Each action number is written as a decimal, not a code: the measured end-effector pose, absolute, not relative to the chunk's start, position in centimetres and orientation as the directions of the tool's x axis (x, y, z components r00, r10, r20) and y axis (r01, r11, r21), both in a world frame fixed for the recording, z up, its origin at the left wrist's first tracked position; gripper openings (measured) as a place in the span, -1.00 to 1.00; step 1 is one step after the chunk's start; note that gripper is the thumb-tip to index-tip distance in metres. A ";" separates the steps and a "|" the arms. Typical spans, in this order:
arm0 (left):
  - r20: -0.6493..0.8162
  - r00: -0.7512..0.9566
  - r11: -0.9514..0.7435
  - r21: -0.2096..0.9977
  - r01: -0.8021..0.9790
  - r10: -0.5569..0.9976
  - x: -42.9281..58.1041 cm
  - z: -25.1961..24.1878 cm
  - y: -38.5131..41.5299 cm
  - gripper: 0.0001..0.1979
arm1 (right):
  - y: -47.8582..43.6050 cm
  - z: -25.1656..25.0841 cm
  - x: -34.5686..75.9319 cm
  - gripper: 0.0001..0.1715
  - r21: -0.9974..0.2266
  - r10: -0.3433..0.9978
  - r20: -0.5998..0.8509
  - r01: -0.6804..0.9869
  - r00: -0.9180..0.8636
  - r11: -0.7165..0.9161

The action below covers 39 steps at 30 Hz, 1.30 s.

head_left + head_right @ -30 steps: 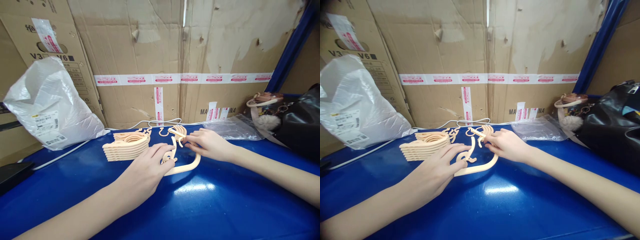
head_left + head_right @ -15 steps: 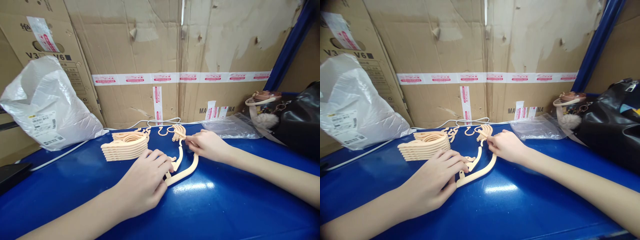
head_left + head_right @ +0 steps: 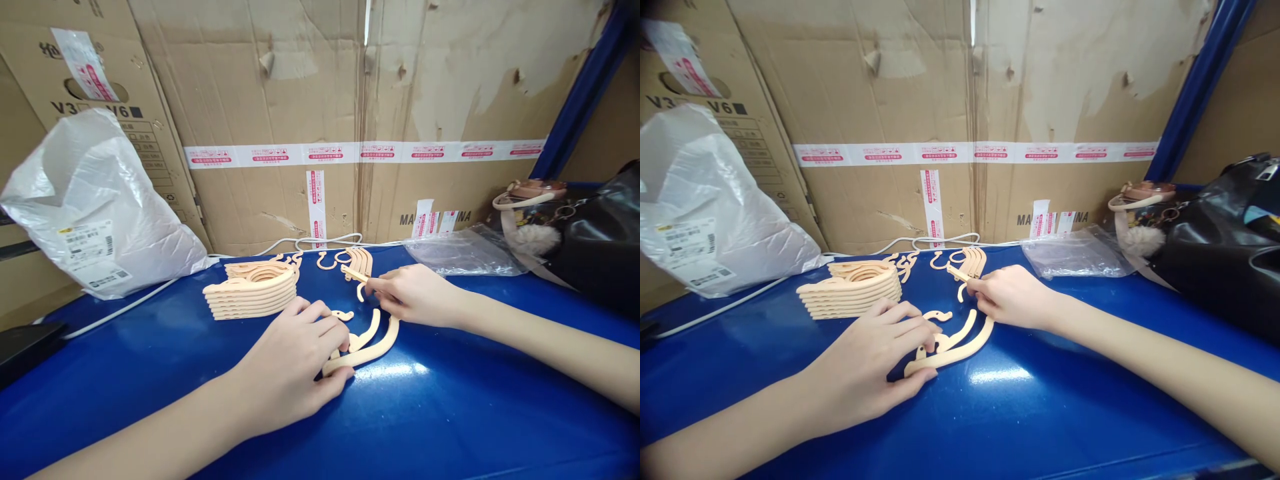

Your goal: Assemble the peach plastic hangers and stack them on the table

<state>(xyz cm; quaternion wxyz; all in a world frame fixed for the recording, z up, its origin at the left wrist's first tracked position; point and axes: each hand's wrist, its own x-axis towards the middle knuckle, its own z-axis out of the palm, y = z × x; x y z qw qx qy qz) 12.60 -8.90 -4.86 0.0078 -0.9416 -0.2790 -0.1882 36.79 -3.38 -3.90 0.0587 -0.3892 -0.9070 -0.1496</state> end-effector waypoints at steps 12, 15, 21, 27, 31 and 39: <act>0.332 0.860 -0.910 -0.015 0.415 0.387 12.5 -5.0 -9.2 -0.83 | -5.4 -4.3 36.1 -0.80 0.149 0.559 0.115 0.571 -0.821 0.807; 0.312 0.865 -0.907 -0.021 0.420 0.393 12.5 -5.1 -9.3 -0.71 | -5.9 -4.3 35.8 -0.80 0.051 0.525 0.115 0.533 -0.843 0.845; 0.292 0.883 -0.925 0.022 0.379 0.368 12.7 -5.2 -9.5 -0.81 | -5.4 -4.6 35.0 -0.67 -0.126 0.616 0.249 0.606 -0.747 0.786; 0.251 0.913 -0.947 0.091 0.308 0.321 12.4 -4.4 -9.6 -0.82 | -4.0 -5.9 34.3 -0.73 -0.181 0.642 0.339 0.622 -0.688 0.762; 0.299 0.893 -0.942 0.103 0.319 0.335 11.9 -4.4 -8.9 -0.75 | -3.5 -5.4 35.0 -0.76 -0.285 0.710 0.435 0.664 -0.553 0.691; 0.315 0.610 -0.662 0.087 0.745 0.727 12.2 -4.2 -9.6 -0.82 | -1.6 -3.4 37.0 -0.65 -0.763 0.829 0.544 0.333 -0.132 0.554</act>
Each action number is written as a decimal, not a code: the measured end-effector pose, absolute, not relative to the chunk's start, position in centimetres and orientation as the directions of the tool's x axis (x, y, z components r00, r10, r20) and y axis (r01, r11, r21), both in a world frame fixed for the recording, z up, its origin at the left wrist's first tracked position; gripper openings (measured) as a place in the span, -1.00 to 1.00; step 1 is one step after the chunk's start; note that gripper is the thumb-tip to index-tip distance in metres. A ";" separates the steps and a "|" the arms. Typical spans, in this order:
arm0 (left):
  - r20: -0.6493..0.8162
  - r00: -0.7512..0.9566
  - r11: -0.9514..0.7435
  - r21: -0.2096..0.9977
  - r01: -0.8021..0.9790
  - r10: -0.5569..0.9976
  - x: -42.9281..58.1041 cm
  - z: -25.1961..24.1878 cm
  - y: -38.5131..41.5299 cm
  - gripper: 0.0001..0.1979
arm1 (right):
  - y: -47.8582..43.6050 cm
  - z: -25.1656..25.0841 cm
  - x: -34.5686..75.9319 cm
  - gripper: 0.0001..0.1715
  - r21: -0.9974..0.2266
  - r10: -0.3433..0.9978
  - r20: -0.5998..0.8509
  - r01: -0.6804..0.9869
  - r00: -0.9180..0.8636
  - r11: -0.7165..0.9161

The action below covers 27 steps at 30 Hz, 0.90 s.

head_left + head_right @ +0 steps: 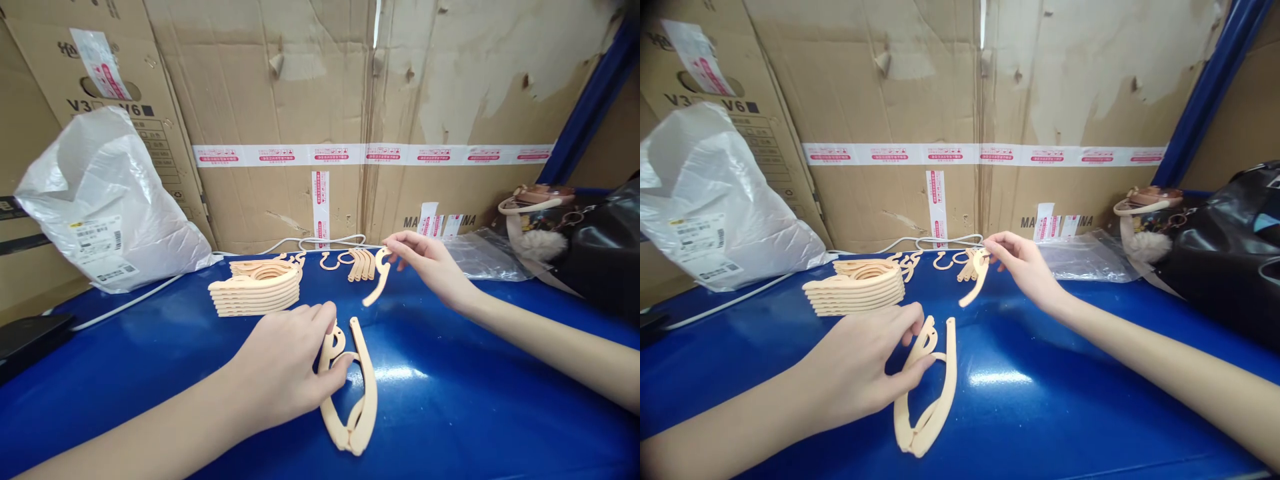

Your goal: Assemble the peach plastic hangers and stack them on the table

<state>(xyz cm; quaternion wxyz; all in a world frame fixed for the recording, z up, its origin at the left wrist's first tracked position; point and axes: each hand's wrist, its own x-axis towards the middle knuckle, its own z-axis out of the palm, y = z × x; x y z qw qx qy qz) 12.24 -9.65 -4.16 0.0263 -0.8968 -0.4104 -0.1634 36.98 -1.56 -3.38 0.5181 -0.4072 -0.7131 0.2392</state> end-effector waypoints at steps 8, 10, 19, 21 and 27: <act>0.259 0.633 -0.665 0.055 0.745 0.730 11.7 -4.7 -8.0 -0.90 | -2.4 -3.9 36.2 -0.54 -0.786 0.884 0.340 0.419 -0.321 0.454; 0.260 0.662 -0.684 -0.010 0.730 0.703 11.5 -4.8 -7.3 -0.86 | -2.7 -4.1 36.1 -0.53 -0.699 0.840 0.344 0.482 -0.421 0.528; 0.089 0.765 -0.723 -0.275 0.634 0.637 11.3 -4.2 -6.8 -0.74 | -4.1 -4.6 35.6 -0.61 -0.125 0.640 0.257 0.631 -0.724 0.765; 0.081 0.781 -0.731 -0.305 0.611 0.619 11.3 -4.2 -6.7 -0.70 | -4.5 -4.6 35.4 -0.64 -0.033 0.693 0.211 0.703 -0.689 0.710; 0.106 0.784 -0.730 -0.306 0.612 0.612 11.1 -4.9 -6.2 -0.76 | -5.3 -4.2 35.3 -0.75 -0.009 0.697 0.128 0.702 -0.706 0.712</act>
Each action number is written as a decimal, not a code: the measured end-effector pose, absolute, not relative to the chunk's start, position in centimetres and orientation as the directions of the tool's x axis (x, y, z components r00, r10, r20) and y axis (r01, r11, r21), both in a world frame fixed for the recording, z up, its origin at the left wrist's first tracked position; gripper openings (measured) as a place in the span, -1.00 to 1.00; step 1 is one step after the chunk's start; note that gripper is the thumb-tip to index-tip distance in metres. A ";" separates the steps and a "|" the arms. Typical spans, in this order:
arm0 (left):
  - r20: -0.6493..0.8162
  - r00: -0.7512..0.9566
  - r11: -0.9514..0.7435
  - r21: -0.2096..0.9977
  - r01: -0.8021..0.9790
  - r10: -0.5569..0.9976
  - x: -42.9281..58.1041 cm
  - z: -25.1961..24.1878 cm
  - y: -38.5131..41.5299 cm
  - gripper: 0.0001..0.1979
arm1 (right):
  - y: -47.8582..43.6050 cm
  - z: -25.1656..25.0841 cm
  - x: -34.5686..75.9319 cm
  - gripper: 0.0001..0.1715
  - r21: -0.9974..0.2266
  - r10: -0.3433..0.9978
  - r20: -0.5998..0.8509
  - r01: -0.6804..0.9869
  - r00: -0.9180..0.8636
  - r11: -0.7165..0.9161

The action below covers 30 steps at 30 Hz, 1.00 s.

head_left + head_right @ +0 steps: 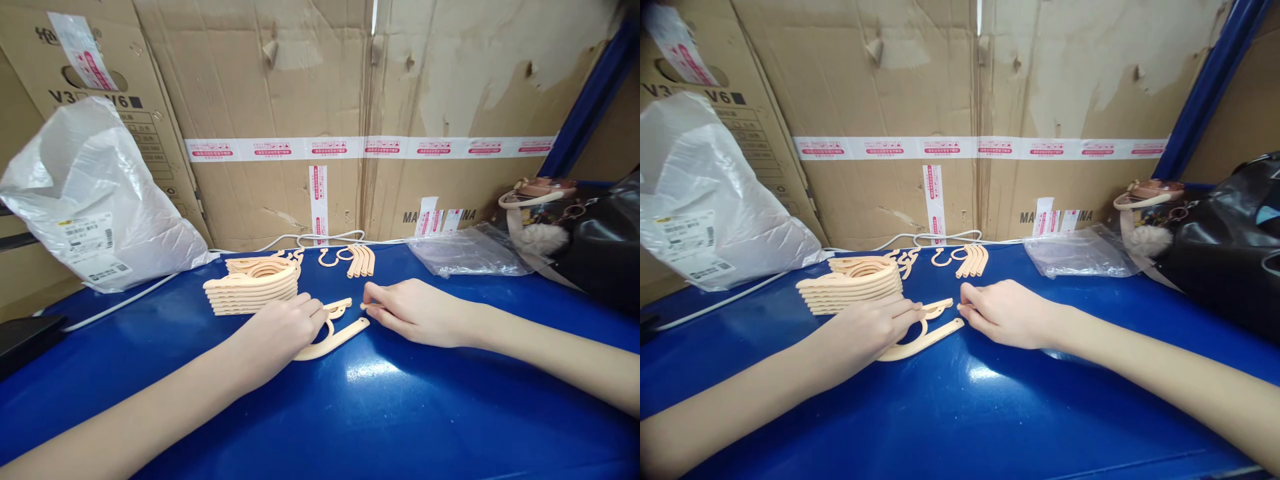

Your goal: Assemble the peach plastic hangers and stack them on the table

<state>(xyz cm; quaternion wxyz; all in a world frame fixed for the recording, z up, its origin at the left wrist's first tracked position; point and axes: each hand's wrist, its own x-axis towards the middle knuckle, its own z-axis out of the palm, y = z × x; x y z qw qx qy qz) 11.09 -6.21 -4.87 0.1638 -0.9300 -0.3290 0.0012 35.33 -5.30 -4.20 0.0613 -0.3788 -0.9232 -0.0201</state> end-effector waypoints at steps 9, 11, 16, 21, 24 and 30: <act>0.240 0.769 -0.733 -0.235 0.638 0.592 10.7 -5.6 -5.5 -0.77 | -5.7 -5.0 35.2 -0.67 0.066 0.664 0.117 0.673 -0.738 0.737; 0.243 0.765 -0.731 -0.228 0.643 0.597 10.7 -5.6 -5.5 -0.77 | -5.5 -5.0 35.2 -0.69 0.033 0.667 0.116 0.674 -0.736 0.738; 0.248 0.747 -0.743 -0.127 0.657 0.617 10.7 -5.5 -5.6 -0.73 | -5.1 -5.0 35.3 -0.68 -0.014 0.704 0.133 0.709 -0.698 0.705; 0.284 0.764 -0.772 -0.111 0.626 0.579 10.6 -5.4 -5.7 -0.73 | -4.7 -5.2 35.4 -0.65 -0.076 0.697 0.133 0.694 -0.705 0.716; 0.294 0.768 -0.778 -0.108 0.618 0.569 10.5 -5.4 -5.7 -0.72 | -4.6 -5.3 35.4 -0.64 -0.085 0.687 0.141 0.683 -0.713 0.726; 0.322 0.740 -0.767 -0.059 0.639 0.591 10.8 -5.1 -5.8 -0.71 | -4.4 -5.6 35.4 -0.65 -0.145 0.673 0.181 0.657 -0.717 0.740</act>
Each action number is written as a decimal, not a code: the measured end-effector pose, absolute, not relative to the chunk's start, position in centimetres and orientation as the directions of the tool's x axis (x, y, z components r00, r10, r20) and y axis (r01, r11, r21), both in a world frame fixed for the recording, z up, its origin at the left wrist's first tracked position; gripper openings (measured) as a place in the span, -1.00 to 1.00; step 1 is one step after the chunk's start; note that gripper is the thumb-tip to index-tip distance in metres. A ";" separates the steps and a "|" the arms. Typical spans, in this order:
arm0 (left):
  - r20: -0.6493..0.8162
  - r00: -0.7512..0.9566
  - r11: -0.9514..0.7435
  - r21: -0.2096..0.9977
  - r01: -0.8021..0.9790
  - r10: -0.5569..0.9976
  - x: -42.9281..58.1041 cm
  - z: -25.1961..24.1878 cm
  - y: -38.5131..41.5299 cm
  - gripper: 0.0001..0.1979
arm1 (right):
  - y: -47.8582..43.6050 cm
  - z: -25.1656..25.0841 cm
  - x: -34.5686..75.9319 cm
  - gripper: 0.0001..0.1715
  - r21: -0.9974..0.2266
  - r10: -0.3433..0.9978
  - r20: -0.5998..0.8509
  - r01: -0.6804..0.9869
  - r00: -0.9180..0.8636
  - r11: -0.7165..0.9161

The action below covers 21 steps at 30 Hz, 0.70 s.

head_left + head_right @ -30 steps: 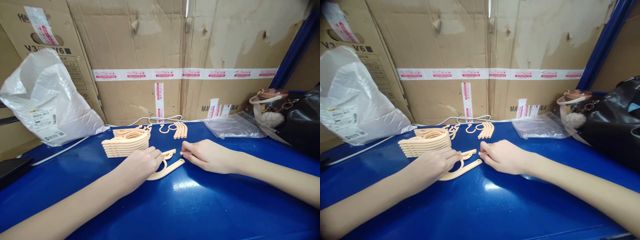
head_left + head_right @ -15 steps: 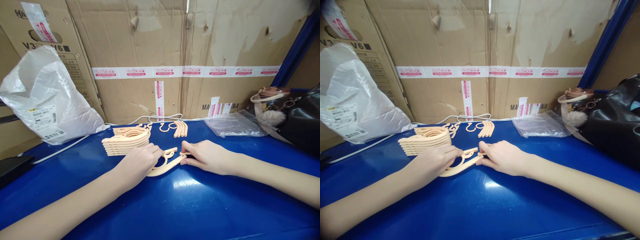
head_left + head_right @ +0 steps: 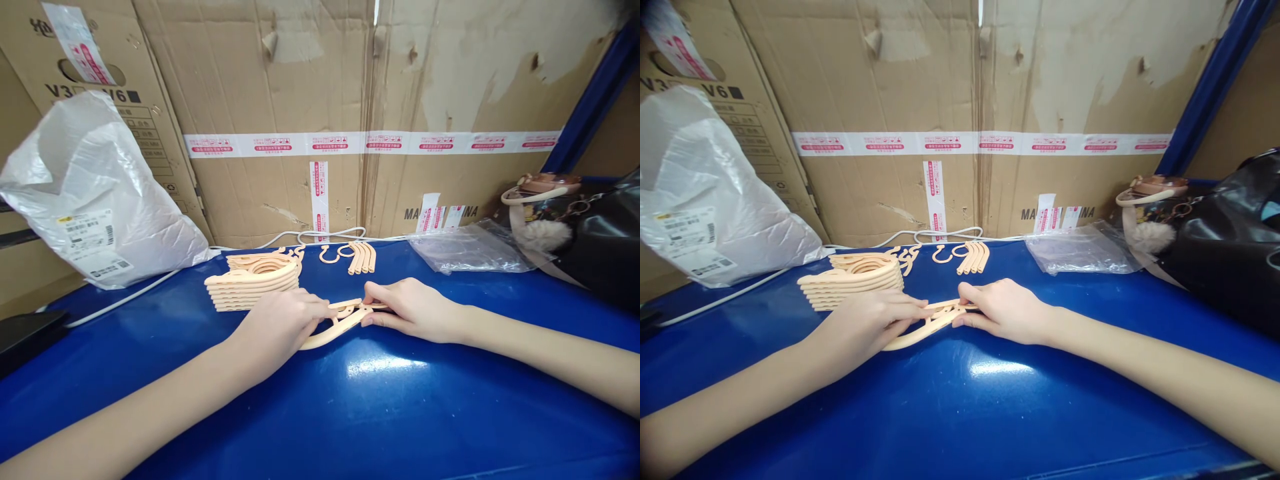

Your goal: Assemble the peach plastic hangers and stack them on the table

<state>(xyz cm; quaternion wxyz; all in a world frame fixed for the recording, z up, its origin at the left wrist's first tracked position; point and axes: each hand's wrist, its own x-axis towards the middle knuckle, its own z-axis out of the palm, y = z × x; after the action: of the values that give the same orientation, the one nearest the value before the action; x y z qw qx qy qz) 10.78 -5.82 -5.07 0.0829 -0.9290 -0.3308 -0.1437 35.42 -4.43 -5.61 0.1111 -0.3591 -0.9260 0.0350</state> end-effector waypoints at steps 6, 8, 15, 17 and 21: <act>0.253 0.702 -0.698 -0.122 0.706 0.666 10.9 -5.1 -5.8 -0.67 | -4.0 -6.1 35.5 -0.66 -0.382 0.689 0.239 0.586 -0.684 0.715; 0.251 0.673 -0.673 -0.100 0.733 0.696 10.8 -5.2 -5.6 -0.65 | -3.8 -6.2 35.5 -0.63 -0.463 0.702 0.253 0.554 -0.665 0.692; 0.257 0.570 -0.609 0.100 0.787 0.780 11.1 -4.9 -6.2 -0.58 | -3.7 -6.0 35.7 -0.62 -0.628 0.743 0.258 0.477 -0.618 0.615; 0.266 0.567 -0.611 0.124 0.782 0.779 11.2 -5.0 -6.6 -0.61 | -3.8 -6.0 35.7 -0.63 -0.631 0.745 0.266 0.474 -0.611 0.614; 0.288 0.578 -0.629 0.124 0.768 0.763 11.4 -5.1 -6.9 -0.58 | -3.7 -6.0 35.8 -0.65 -0.624 0.754 0.271 0.488 -0.598 0.611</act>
<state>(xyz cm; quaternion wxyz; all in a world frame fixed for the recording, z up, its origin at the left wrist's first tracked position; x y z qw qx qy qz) 11.38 -6.92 -5.14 0.0069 -0.8884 -0.4308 -0.1586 35.78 -3.69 -5.98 0.2643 -0.3621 -0.8576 0.2521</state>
